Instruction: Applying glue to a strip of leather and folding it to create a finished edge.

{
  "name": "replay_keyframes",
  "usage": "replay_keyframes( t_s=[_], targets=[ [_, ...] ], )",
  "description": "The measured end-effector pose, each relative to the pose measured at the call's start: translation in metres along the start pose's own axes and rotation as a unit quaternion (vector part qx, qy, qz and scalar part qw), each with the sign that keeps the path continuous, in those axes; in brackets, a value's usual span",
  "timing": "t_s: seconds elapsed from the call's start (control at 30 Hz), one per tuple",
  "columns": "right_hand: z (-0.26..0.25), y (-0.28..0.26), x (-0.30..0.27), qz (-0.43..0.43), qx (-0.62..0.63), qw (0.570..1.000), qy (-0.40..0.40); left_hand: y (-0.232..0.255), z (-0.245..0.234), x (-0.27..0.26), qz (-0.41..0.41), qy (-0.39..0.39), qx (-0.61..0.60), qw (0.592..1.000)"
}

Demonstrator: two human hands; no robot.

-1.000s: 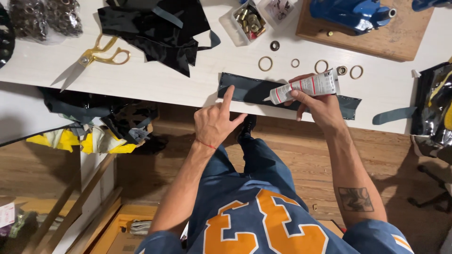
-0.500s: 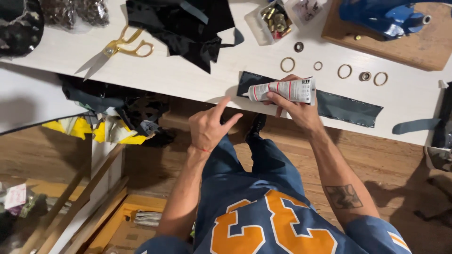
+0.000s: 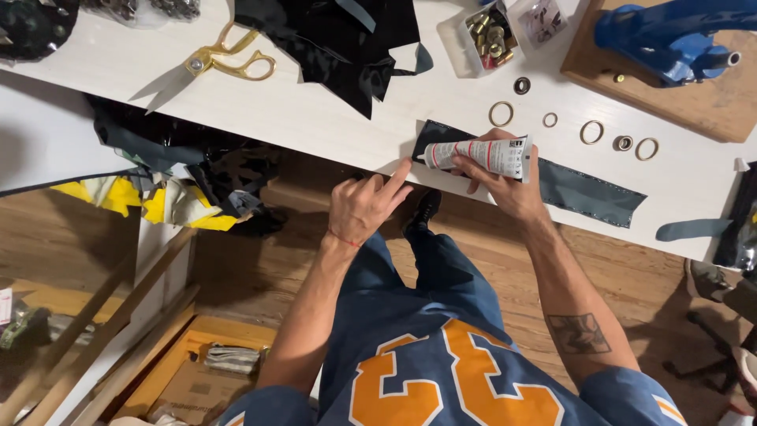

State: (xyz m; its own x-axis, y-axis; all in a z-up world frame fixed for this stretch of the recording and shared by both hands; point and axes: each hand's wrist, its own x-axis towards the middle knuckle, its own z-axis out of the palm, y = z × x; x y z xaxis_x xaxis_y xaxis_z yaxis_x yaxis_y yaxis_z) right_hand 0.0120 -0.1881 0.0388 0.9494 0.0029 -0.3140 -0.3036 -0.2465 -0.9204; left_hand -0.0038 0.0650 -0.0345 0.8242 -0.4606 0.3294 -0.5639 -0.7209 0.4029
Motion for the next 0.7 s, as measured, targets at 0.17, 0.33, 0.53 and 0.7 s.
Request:
replay_keyframes(
  t_s=[0.17, 0.33, 0.53, 0.7],
  targets=[
    [-0.004, 0.002, -0.001, 0.004, -0.006, 1.000, -0.003, 0.003, -0.007, 0.004, 0.006, -0.002, 0.029, 1.000],
    [-0.008, 0.002, -0.002, 0.012, -0.009, 1.000, 0.004, 0.003, -0.013, 0.011, 0.010, -0.012, 0.035, 0.999],
    [-0.013, 0.000, -0.006, 0.005, 0.002, 1.000, 0.006, 0.004, -0.011, 0.011, 0.008, -0.011, 0.016, 1.000],
    [-0.018, -0.001, -0.009, 0.003, 0.005, 1.000, 0.002, 0.007, -0.017, 0.015, 0.007, -0.015, 0.027, 0.999]
  ],
)
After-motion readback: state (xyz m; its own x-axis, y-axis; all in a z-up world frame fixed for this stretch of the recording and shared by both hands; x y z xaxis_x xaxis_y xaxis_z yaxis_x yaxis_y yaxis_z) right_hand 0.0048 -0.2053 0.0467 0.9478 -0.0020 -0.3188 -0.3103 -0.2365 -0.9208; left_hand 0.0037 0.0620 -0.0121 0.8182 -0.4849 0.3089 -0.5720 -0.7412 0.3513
